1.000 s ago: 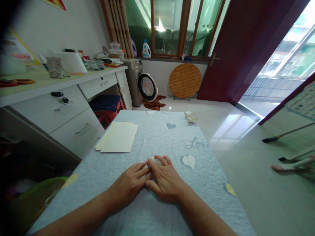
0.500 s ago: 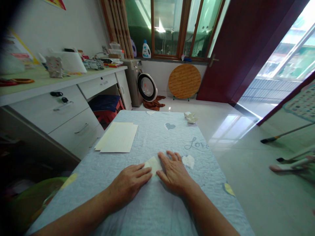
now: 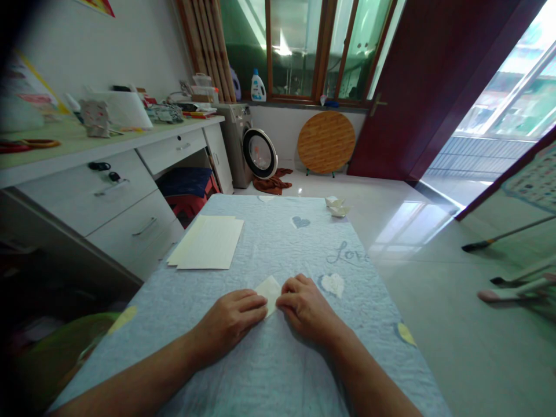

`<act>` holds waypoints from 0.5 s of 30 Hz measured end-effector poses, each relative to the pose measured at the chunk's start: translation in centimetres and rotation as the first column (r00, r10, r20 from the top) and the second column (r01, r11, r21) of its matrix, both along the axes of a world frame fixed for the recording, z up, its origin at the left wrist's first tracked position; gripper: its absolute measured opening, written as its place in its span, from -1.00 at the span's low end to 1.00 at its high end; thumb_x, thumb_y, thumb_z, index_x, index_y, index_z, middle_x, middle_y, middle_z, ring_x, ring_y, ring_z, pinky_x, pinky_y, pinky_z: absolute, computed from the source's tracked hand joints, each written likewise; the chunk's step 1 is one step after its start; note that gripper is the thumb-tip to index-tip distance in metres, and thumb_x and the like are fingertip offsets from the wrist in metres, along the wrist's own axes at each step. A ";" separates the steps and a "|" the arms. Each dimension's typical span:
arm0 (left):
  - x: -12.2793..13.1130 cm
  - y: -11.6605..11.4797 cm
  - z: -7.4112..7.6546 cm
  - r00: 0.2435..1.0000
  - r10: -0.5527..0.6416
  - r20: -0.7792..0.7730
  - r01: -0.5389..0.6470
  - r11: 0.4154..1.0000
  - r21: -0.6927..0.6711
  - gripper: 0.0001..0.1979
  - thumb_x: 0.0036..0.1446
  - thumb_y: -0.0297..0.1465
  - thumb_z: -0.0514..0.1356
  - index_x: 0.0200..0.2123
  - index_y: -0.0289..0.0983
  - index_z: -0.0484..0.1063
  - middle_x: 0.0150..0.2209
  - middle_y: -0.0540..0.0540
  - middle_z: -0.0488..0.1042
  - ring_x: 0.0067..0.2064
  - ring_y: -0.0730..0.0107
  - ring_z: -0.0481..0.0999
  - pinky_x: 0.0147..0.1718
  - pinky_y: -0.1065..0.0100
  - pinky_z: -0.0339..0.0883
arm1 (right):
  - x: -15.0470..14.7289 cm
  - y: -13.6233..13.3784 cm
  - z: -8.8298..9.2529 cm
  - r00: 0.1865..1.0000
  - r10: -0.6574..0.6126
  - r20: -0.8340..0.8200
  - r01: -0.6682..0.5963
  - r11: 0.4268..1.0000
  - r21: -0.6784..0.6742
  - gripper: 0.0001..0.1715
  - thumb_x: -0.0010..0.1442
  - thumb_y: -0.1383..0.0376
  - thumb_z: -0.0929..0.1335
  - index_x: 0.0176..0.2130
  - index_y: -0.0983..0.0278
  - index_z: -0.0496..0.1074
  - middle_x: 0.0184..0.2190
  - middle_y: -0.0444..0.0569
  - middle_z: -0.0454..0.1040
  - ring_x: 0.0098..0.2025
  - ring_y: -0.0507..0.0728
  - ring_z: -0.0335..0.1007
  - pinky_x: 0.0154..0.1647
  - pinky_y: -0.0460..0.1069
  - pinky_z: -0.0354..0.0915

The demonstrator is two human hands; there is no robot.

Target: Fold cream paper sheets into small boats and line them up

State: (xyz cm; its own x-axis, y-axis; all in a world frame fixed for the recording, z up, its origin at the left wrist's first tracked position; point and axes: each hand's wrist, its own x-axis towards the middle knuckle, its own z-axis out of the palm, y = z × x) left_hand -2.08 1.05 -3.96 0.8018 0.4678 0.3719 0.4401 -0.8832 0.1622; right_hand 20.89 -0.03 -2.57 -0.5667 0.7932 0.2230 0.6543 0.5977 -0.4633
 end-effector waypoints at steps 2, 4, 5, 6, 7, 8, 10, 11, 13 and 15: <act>-0.2 -0.1 0.3 0.999 -0.028 -0.018 0.028 1.000 0.000 -0.81 0.36 -0.40 0.05 -0.13 -0.23 0.47 -0.17 -0.12 0.54 -0.13 0.27 0.52 -0.14 0.26 0.45 | 0.2 -0.1 0.2 1.000 0.012 0.009 -0.012 1.000 -0.018 -0.75 0.25 0.47 0.31 -0.29 0.20 0.55 -0.27 -0.05 0.42 -0.17 0.13 0.25 -0.09 0.04 0.19; -0.4 -0.2 0.6 0.997 -0.054 -0.046 0.055 0.998 0.009 -0.81 0.35 -0.41 0.06 -0.10 -0.25 0.46 -0.12 -0.15 0.54 -0.10 0.23 0.52 -0.12 0.24 0.46 | 0.3 -0.3 0.5 0.999 0.027 0.026 -0.025 0.999 -0.046 -0.73 0.23 0.46 0.32 -0.26 0.16 0.57 -0.23 -0.04 0.41 -0.14 0.13 0.26 -0.05 0.06 0.18; -0.5 -0.3 0.7 0.996 -0.064 -0.062 0.065 0.998 0.015 -0.80 0.35 -0.42 0.06 -0.08 -0.25 0.46 -0.10 -0.17 0.53 -0.08 0.21 0.52 -0.11 0.22 0.47 | 0.4 -0.4 0.7 0.999 0.033 0.036 -0.031 0.998 -0.060 -0.71 0.21 0.46 0.33 -0.24 0.14 0.58 -0.20 -0.04 0.41 -0.12 0.14 0.25 -0.03 0.07 0.18; -0.6 -0.3 0.8 0.995 -0.071 -0.077 0.072 0.997 0.020 -0.79 0.34 -0.42 0.06 -0.06 -0.25 0.46 -0.08 -0.18 0.53 -0.07 0.19 0.52 -0.10 0.21 0.47 | 0.5 -0.4 0.8 0.998 0.041 0.043 -0.038 0.997 -0.073 -0.70 0.20 0.47 0.34 -0.21 0.12 0.58 -0.18 -0.03 0.40 -0.11 0.14 0.25 -0.02 0.08 0.18; -0.7 -0.4 0.8 0.993 -0.075 -0.091 0.077 0.997 0.025 -0.79 0.34 -0.42 0.06 -0.05 -0.26 0.45 -0.07 -0.20 0.53 -0.06 0.17 0.52 -0.10 0.20 0.47 | 0.6 -0.4 1.0 0.997 0.052 0.049 -0.047 0.995 -0.087 -0.68 0.18 0.47 0.35 -0.19 0.10 0.59 -0.16 -0.03 0.40 -0.09 0.15 0.25 0.00 0.09 0.17; -0.7 -0.5 0.7 0.992 -0.076 -0.104 0.079 0.996 0.028 -0.79 0.33 -0.42 0.07 -0.04 -0.26 0.45 -0.06 -0.21 0.52 -0.05 0.16 0.52 -0.10 0.19 0.48 | 0.7 -0.4 1.1 0.997 0.061 0.053 -0.056 0.993 -0.101 -0.65 0.16 0.47 0.35 -0.17 0.08 0.59 -0.14 -0.04 0.40 -0.07 0.16 0.25 0.02 0.10 0.17; -0.8 -0.6 0.7 0.990 -0.074 -0.119 0.078 0.996 0.032 -0.78 0.32 -0.43 0.08 -0.03 -0.27 0.44 -0.05 -0.22 0.52 -0.04 0.13 0.53 -0.10 0.17 0.48 | 1.0 -0.3 1.3 0.996 0.075 0.058 -0.067 0.990 -0.126 -0.61 0.16 0.46 0.36 -0.12 0.03 0.58 -0.11 -0.04 0.40 -0.05 0.17 0.25 0.05 0.13 0.15; -0.8 -0.7 0.6 0.990 -0.072 -0.122 0.076 0.997 0.033 -0.79 0.32 -0.44 0.09 -0.03 -0.28 0.44 -0.04 -0.23 0.52 -0.04 0.12 0.53 -0.09 0.16 0.48 | 1.1 -0.2 1.4 0.995 0.075 0.061 -0.067 0.988 -0.136 -0.60 0.16 0.44 0.37 -0.11 0.01 0.57 -0.10 -0.05 0.40 -0.04 0.17 0.25 0.05 0.13 0.16; -0.9 -0.7 0.7 0.990 -0.070 -0.122 0.073 0.997 0.023 -0.80 0.30 -0.45 0.10 -0.05 -0.28 0.45 -0.04 -0.23 0.52 -0.05 0.12 0.54 -0.07 0.15 0.47 | 1.6 -0.1 1.5 0.995 0.058 0.076 -0.046 0.988 -0.148 -0.61 0.18 0.43 0.37 -0.10 -0.01 0.58 -0.11 -0.04 0.41 -0.04 0.18 0.25 0.04 0.14 0.16; -0.9 -0.7 0.8 0.992 -0.068 -0.105 0.066 0.998 -0.017 -0.81 0.30 -0.46 0.10 -0.09 -0.27 0.47 -0.06 -0.20 0.53 -0.08 0.17 0.55 -0.10 0.19 0.48 | 2.0 0.1 1.5 0.995 0.025 0.097 -0.011 0.990 -0.143 -0.63 0.18 0.43 0.36 -0.13 0.01 0.59 -0.13 -0.03 0.41 -0.04 0.19 0.25 0.03 0.14 0.18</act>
State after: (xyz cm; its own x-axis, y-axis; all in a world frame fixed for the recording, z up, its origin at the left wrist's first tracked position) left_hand -2.95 0.34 -3.15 0.8658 0.4160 0.2780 0.3952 -0.9093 0.1299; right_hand 22.90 0.09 -1.02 -0.5946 0.8024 0.0514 0.6907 0.5424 -0.4782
